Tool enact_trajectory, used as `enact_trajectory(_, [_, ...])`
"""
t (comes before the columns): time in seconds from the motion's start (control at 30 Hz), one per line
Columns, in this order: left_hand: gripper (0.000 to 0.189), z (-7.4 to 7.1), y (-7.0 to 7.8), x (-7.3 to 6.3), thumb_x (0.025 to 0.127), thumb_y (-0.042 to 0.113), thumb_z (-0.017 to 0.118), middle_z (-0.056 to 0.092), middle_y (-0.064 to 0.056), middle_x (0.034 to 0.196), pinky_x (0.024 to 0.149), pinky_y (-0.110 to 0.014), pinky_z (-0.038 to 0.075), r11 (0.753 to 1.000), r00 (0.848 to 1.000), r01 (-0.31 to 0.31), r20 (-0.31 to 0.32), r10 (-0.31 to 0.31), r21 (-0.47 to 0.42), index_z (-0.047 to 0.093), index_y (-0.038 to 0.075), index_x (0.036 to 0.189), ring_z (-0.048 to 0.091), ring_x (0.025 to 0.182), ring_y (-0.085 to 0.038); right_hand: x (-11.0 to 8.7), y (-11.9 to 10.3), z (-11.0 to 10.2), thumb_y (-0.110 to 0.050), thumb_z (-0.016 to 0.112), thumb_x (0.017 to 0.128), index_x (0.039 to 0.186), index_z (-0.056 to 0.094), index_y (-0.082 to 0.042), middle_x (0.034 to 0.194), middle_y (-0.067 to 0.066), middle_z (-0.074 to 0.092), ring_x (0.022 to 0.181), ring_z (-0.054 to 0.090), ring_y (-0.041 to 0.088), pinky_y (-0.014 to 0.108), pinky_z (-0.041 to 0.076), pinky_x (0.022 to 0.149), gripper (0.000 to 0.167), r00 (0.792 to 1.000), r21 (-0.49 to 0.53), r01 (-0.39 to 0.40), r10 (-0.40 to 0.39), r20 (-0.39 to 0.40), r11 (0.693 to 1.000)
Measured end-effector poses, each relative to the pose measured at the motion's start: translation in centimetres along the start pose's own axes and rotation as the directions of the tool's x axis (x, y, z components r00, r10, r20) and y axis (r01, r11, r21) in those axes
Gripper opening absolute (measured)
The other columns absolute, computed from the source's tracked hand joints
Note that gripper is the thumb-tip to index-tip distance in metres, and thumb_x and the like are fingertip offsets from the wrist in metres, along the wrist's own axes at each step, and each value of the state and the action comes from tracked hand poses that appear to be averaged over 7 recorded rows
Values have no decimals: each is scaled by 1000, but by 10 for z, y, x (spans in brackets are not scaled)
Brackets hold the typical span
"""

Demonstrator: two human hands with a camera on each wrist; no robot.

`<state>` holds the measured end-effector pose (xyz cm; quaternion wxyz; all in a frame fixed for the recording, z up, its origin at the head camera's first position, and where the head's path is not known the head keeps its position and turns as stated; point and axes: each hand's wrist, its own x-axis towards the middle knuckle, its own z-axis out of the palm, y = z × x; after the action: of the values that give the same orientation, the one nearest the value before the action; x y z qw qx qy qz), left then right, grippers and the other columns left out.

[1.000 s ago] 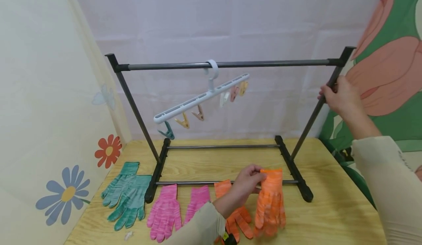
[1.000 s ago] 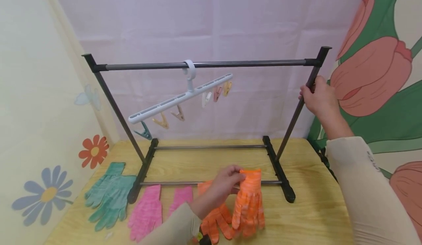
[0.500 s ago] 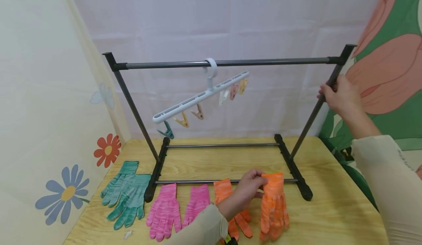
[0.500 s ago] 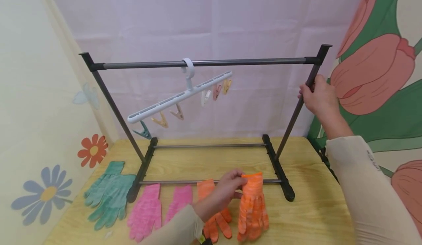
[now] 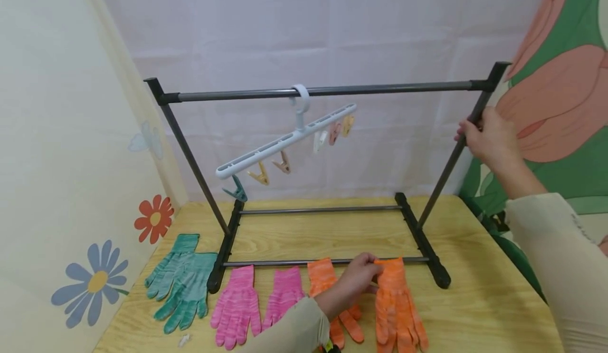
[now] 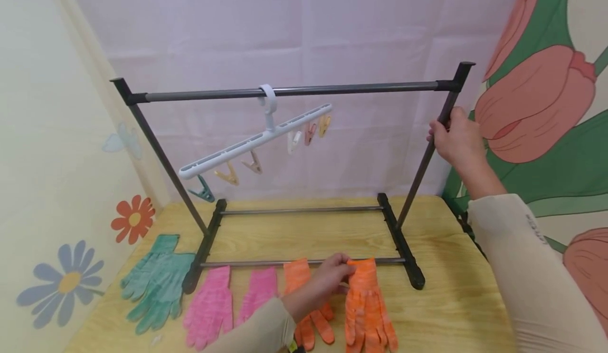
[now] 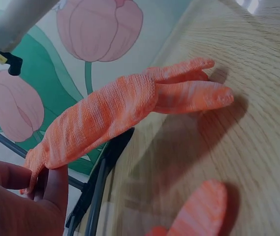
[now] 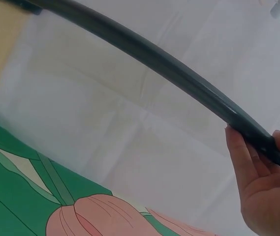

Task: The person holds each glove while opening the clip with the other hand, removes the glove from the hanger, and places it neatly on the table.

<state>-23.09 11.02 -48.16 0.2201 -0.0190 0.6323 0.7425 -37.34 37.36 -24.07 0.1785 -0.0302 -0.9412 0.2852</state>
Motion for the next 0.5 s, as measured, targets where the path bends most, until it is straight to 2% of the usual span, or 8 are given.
enact_trajectory(0.13, [12, -2, -4, 0, 100, 11, 58, 56, -6, 92, 57, -29, 47, 999, 1000, 6, -8, -5, 39, 55, 8, 112, 54, 75, -16, -1, 0, 0, -42, 36, 107, 137, 42, 5, 125, 29, 64, 110, 62, 45, 32, 45, 64, 57, 1000, 3, -5, 5, 10, 1000])
enact_trajectory(0.3, [10, -4, -10, -1, 100, 7, 55, 54, -7, 91, 57, -30, 47, 989, 999, 37, -21, -34, 143, 53, 9, 109, 51, 64, -17, -1, -1, 0, -41, 36, 107, 137, 42, 6, 124, 29, 65, 109, 62, 46, 34, 45, 65, 56, 1000, -9, -8, 8, 13, 1000])
enact_trajectory(0.5, [17, -7, -15, 0, 100, 6, 53, 54, -8, 92, 59, -30, 46, 985, 999, 53, -19, -50, 166, 51, 8, 117, 49, 65, -17, -1, -2, 0, -41, 37, 107, 136, 42, 6, 123, 29, 65, 109, 62, 47, 36, 45, 66, 56, 1000, -14, -4, 5, 16, 1000])
